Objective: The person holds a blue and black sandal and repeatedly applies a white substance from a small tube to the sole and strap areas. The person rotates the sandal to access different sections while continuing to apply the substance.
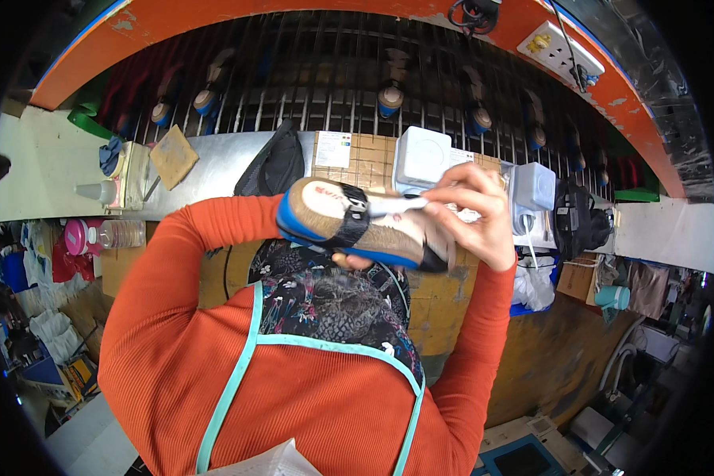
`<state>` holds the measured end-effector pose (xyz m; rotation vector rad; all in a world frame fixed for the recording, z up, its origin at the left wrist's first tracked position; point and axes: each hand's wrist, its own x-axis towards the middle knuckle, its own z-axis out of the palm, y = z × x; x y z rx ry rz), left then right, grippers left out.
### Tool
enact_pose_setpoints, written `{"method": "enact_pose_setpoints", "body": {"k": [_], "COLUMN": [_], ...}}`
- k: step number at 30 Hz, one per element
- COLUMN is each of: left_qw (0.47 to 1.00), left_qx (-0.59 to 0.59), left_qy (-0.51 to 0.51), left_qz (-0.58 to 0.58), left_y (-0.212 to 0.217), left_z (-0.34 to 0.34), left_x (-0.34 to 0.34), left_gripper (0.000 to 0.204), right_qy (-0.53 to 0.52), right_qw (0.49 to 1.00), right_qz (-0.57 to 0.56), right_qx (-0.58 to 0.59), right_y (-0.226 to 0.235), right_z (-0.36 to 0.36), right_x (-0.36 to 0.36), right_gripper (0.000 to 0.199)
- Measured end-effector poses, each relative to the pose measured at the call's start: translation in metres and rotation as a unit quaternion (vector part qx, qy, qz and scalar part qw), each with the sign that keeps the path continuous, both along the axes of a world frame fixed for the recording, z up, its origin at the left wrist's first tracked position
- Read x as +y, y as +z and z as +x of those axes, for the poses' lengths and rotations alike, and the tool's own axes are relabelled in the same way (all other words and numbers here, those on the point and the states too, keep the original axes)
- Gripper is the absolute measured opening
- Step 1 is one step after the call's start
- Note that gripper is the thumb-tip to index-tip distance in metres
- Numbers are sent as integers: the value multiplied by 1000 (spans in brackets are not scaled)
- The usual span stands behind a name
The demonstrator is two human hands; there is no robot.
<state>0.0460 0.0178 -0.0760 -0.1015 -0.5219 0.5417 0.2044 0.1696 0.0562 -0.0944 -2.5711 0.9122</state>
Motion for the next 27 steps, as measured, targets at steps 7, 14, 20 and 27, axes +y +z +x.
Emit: {"method": "enact_pose_setpoints", "body": {"k": [7,14,20,27], "left_qw": [757,655,633,516], "left_qx": [448,564,569,671], "left_qy": [468,502,523,518], "left_qz": [-82,-32,-53,119], "left_y": [9,32,32,18], "left_z": [-56,-61,-52,-62], "left_x": [41,37,27,16], "left_gripper": [90,83,83,88], "right_qy": [-176,-289,-298,-344], "right_qw": [983,937,928,923], "right_qz": [0,150,160,19], "right_qx": [55,126,155,169], "right_y": [-17,-43,-56,-59], "right_z": [22,0,8,-10], "right_x": [-78,-80,-85,-66], "right_gripper": [18,22,25,17]}}
